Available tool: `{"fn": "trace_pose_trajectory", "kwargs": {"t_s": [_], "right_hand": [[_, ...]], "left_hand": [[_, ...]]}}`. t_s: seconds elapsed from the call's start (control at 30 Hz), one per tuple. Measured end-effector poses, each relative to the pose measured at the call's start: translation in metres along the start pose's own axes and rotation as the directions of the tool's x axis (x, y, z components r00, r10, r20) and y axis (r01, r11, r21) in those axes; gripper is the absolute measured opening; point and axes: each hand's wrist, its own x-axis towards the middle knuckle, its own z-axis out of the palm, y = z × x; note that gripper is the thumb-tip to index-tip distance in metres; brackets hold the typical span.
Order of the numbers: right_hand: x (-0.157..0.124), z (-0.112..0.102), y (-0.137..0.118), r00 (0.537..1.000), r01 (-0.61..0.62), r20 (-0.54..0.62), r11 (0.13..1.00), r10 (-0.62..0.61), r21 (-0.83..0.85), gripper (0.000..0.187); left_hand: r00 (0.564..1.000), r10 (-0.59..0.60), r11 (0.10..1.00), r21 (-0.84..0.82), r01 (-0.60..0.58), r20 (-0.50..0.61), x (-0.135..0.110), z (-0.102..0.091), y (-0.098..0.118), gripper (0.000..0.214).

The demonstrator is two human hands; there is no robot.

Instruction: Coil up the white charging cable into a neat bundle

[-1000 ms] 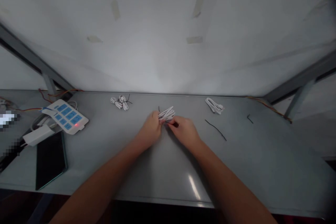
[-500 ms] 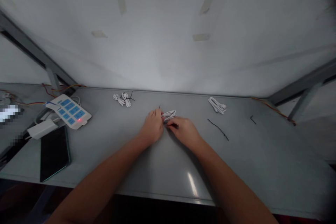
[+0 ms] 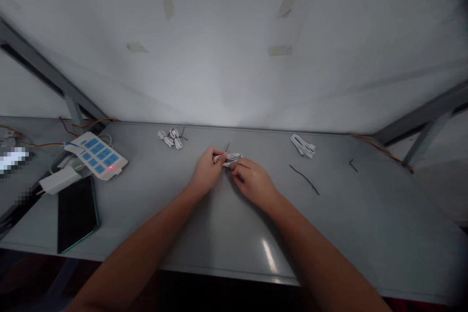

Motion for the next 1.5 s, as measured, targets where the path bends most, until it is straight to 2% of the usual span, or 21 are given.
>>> {"fn": "trace_pose_trajectory", "kwargs": {"t_s": [0.23,0.4,0.5,0.7,0.9,1.1,1.2,1.3,1.37,1.43,1.5], "right_hand": [[0.001,0.004,-0.003,0.990,0.097,-0.099,0.995,-0.097,0.001,0.018],[0.001,-0.001,-0.001,0.977,0.056,-0.210,0.993,-0.034,0.101,0.017],[0.003,-0.005,0.002,0.975,0.022,-0.223,0.992,0.007,0.126,0.015],[0.007,-0.013,0.006,0.965,0.052,-0.261,0.996,-0.033,0.068,0.016],[0.006,-0.015,0.010,0.968,-0.010,-0.248,0.997,0.027,0.071,0.015],[0.004,-0.009,0.006,0.964,-0.080,-0.244,0.990,0.107,0.117,0.018],[0.004,-0.007,0.003,0.955,-0.101,-0.269,0.989,0.126,0.104,0.020],[0.004,-0.006,0.003,0.944,-0.111,-0.301,0.989,0.135,0.095,0.020],[0.004,-0.005,0.004,0.935,-0.104,-0.329,0.990,0.131,0.098,0.019],[0.004,-0.006,0.006,0.929,-0.083,-0.350,0.991,0.115,0.106,0.020],[0.003,-0.007,0.005,0.930,-0.050,-0.356,0.992,0.089,0.118,0.021]], "left_hand": [[0.999,-0.046,0.999,-0.015,0.046,-0.002,-0.001,-0.003,0.002,0.015],[0.997,0.058,0.998,-0.028,-0.060,-0.056,-0.002,0.004,-0.005,0.010],[0.996,0.086,0.992,-0.086,-0.087,-0.014,-0.005,0.006,-0.005,0.008],[0.991,0.135,0.961,-0.245,-0.124,0.026,-0.010,0.007,-0.003,0.029],[0.974,0.224,0.968,-0.122,-0.219,0.030,-0.015,0.004,0.006,0.022],[0.919,0.393,0.916,0.072,-0.394,0.023,-0.021,0.003,0.013,0.020],[0.914,0.407,0.910,0.081,-0.406,0.007,-0.024,0.003,0.015,0.019],[0.953,0.302,0.951,-0.075,-0.301,0.000,-0.024,0.005,0.017,0.016],[0.990,0.139,0.952,-0.279,-0.130,0.013,-0.022,0.006,0.018,0.014],[0.996,-0.054,0.875,-0.478,0.082,0.072,-0.018,0.007,0.017,0.017],[0.961,-0.180,0.742,-0.613,0.273,0.209,-0.015,0.007,0.017,0.024]]}}
